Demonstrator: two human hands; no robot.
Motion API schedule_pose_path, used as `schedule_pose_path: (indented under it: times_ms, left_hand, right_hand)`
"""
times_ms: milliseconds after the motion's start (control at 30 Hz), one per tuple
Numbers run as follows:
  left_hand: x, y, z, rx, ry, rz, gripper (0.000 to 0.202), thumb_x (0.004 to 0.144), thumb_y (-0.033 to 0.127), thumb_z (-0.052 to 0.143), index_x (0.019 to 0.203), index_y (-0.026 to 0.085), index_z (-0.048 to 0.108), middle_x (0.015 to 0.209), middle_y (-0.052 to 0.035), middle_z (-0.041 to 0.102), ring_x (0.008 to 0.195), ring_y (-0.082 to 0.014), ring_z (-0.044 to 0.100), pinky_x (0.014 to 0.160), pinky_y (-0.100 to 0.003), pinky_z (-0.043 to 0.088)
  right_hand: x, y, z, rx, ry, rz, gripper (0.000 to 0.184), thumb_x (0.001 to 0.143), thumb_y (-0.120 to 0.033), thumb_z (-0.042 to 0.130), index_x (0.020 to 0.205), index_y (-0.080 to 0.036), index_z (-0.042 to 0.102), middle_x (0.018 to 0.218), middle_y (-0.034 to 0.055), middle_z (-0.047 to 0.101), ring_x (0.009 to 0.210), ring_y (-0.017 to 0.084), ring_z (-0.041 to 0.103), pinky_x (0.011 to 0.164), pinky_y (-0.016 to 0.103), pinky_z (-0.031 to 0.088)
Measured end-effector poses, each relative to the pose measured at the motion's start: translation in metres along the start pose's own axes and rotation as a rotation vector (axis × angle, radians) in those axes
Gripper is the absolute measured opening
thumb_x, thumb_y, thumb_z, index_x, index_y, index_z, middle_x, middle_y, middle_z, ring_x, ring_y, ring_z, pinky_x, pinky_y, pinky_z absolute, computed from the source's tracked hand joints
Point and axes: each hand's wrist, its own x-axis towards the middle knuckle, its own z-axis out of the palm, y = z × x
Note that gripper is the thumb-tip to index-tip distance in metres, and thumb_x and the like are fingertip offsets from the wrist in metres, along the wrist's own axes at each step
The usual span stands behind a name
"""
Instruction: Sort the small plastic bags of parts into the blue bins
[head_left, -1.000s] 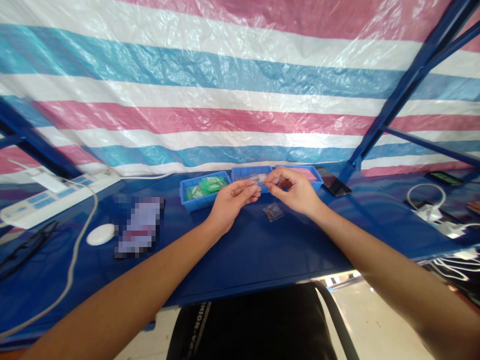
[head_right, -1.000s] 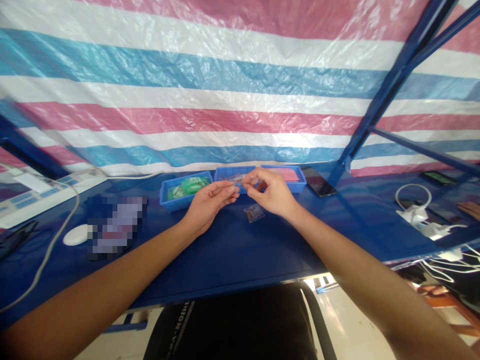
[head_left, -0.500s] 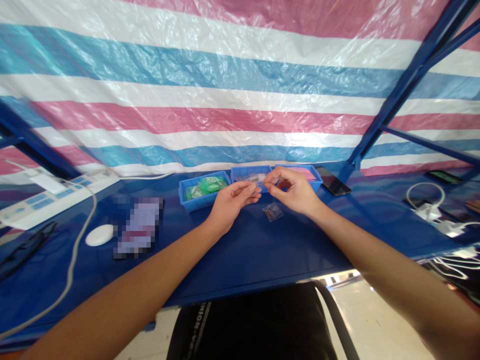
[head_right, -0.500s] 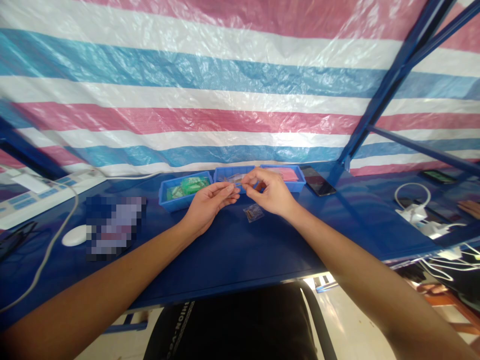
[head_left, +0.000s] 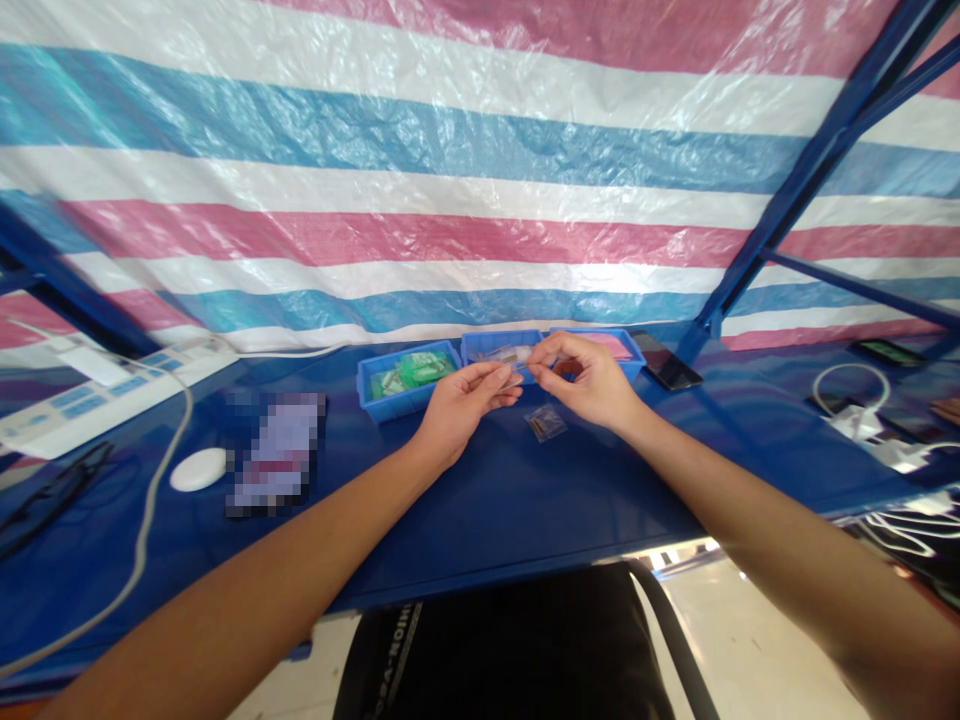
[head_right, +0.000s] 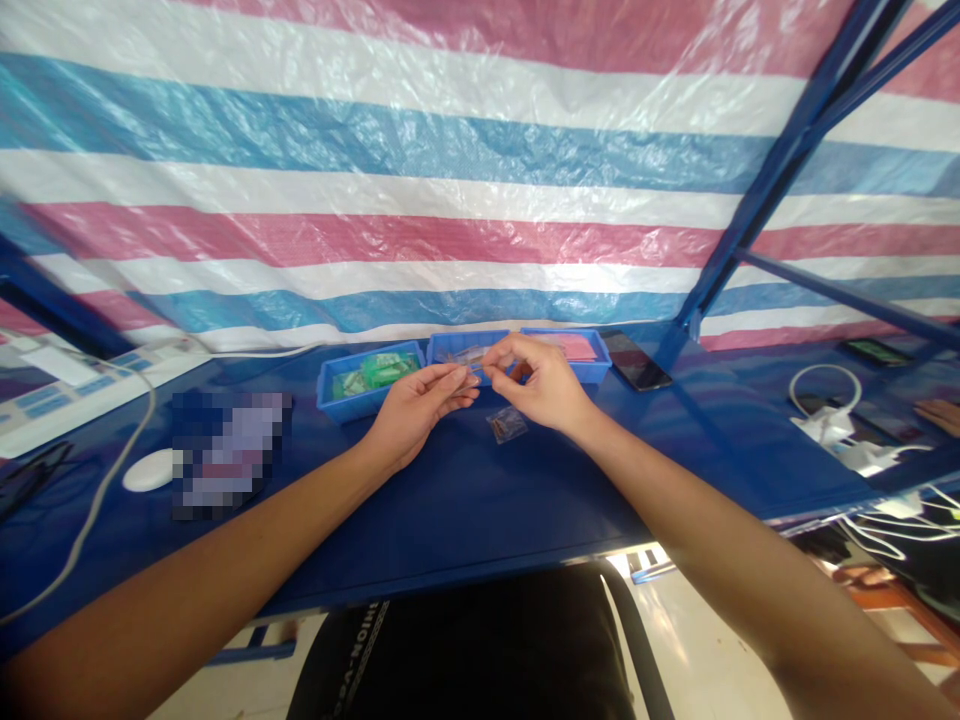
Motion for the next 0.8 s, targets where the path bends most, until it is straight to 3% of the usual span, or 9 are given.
schedule_pose_path:
  times_ms: [800]
  left_hand:
    - [0.0006, -0.0012, -0.0008, -0.012, -0.012, -0.011, 0.041, 0.082, 0.045, 0.09, 0.108, 0.014, 0.079, 0.105, -0.0106, 0.081, 0.091, -0.0183, 0.076, 0.095, -0.036, 0.059]
  right_hand:
    - [0.0015, -0.0011, -0.0029, -0.031, -0.117, -0.025, 0.012, 0.095, -0.031, 0.069, 0.101, -0.024, 0.077, 0.097, 0.0054, 0.075, 0.083, 0.019, 0.068, 0.066, 0.03, 0.055]
